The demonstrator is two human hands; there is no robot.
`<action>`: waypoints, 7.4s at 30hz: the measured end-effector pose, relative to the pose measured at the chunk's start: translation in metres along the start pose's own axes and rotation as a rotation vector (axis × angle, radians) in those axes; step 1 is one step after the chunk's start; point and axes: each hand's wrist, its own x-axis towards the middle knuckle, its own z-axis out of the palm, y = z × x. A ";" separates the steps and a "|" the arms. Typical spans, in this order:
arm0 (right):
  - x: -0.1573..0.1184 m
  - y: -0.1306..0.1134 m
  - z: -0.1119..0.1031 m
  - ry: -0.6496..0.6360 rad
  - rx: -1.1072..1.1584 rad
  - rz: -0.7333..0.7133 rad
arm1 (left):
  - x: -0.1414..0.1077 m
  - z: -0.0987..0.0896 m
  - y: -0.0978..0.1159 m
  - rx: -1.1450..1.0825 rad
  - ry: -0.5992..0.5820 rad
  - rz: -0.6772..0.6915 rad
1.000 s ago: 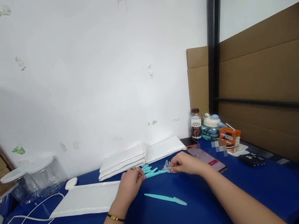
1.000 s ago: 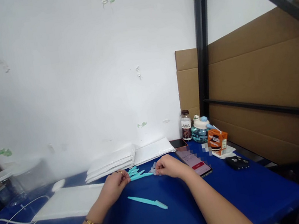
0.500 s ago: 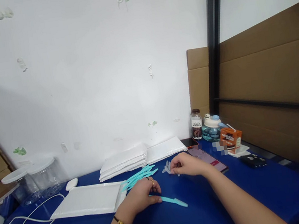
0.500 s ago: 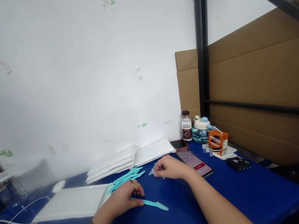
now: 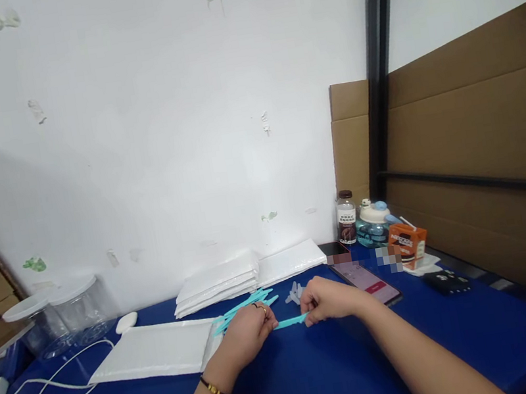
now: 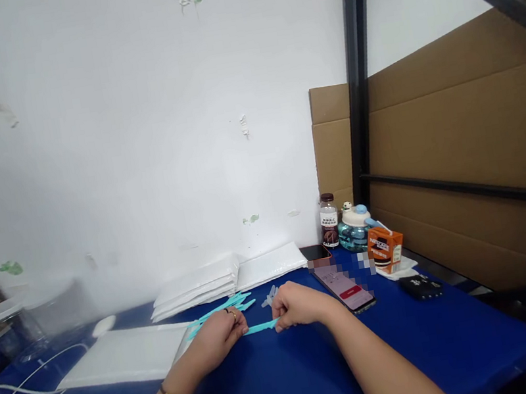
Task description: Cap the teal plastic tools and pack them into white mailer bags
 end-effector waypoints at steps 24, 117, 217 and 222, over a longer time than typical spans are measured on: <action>-0.002 0.012 -0.013 0.309 -0.249 0.081 | -0.004 -0.004 -0.017 0.088 0.043 -0.162; 0.034 0.012 0.024 0.494 -0.353 -0.077 | -0.004 0.003 -0.024 -0.043 -0.016 -0.285; 0.018 0.031 0.015 0.319 -0.259 0.037 | -0.009 -0.013 -0.037 0.157 0.198 -0.350; 0.017 0.022 0.015 0.379 -0.198 -0.032 | -0.011 -0.011 -0.049 0.205 0.162 -0.396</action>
